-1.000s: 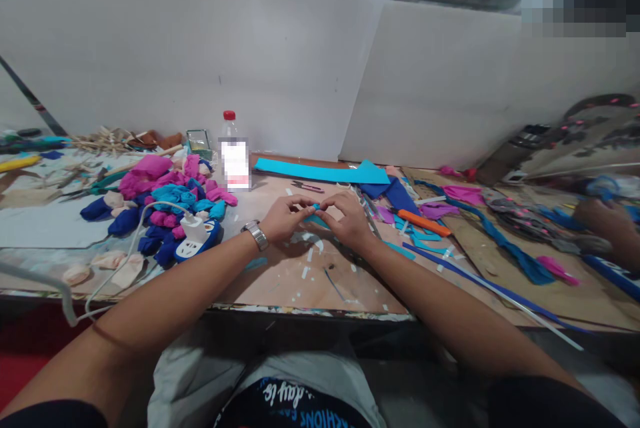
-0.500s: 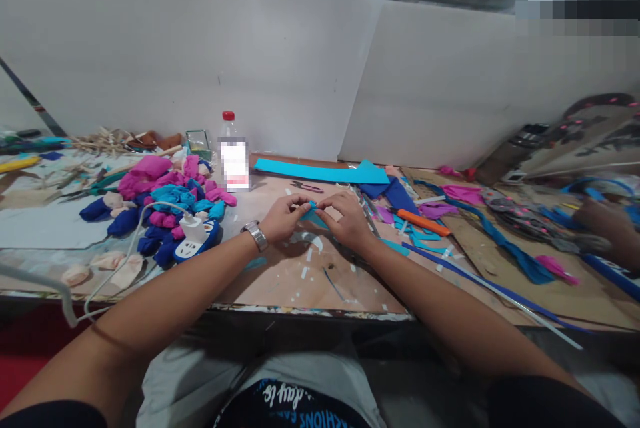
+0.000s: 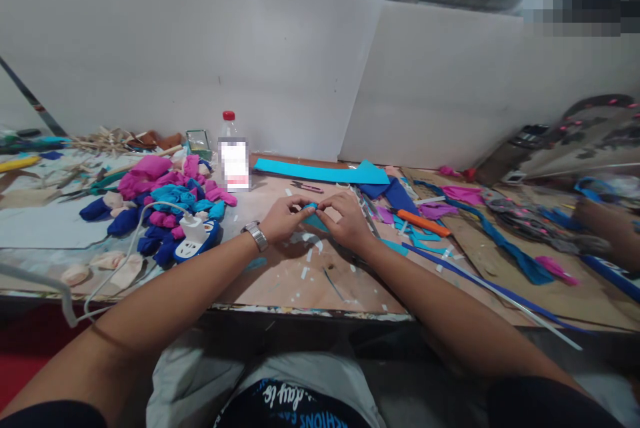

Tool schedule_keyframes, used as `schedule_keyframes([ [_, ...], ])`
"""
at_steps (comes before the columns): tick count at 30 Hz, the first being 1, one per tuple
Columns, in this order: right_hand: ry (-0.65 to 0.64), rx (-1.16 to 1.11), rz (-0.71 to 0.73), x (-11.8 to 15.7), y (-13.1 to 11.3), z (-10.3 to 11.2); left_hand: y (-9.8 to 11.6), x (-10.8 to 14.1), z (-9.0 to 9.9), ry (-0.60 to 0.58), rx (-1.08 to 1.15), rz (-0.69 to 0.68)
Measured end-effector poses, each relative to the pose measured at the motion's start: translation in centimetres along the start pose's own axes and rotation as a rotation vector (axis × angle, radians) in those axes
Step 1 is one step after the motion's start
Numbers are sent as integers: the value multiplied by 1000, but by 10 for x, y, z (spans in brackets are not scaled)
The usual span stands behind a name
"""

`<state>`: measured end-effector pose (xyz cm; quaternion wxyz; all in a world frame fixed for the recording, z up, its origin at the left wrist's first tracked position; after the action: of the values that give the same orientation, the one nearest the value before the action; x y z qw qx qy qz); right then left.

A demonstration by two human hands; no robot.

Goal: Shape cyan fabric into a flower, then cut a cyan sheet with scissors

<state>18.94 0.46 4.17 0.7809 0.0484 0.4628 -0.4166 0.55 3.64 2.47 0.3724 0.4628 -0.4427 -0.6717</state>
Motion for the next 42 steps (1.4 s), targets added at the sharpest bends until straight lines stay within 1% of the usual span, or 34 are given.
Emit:
schedule_keyframes([
  [4,-20,20,4,1,1,0,-6,-3,0,31,-12,-41],
  [12,-31,33,39,1,3,-1,-12,-5,-1,4,-3,-36],
  [16,-8,43,23,1,4,-1,-12,-6,-1,20,-26,-93],
  [22,3,71,13,1,6,-1,-12,-6,-1,6,-13,-127],
  [27,1,66,-8,1,9,-2,-10,-6,-2,-23,-37,-204],
  [33,2,50,-31,1,8,-2,-11,-4,-3,-80,-67,-219],
  [35,-15,29,-26,1,6,-1,-10,-3,-4,-104,-71,-217],
  [38,-64,1,-4,0,3,-1,-8,-1,-4,-111,-67,-164],
  [42,-82,-26,14,0,1,-1,-8,-1,-5,-101,-28,-116],
])
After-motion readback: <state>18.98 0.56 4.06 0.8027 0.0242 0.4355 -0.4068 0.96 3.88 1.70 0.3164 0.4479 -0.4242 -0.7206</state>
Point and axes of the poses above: each hand's wrist, its own x-axis away from the middle knuckle, its own z-axis out of the back of the hand, y = z × x, the point moved 2 cm from there along -x, towards the middle knuckle, and after that the axes turned 8 degrees about y, right-handed, at the moved point
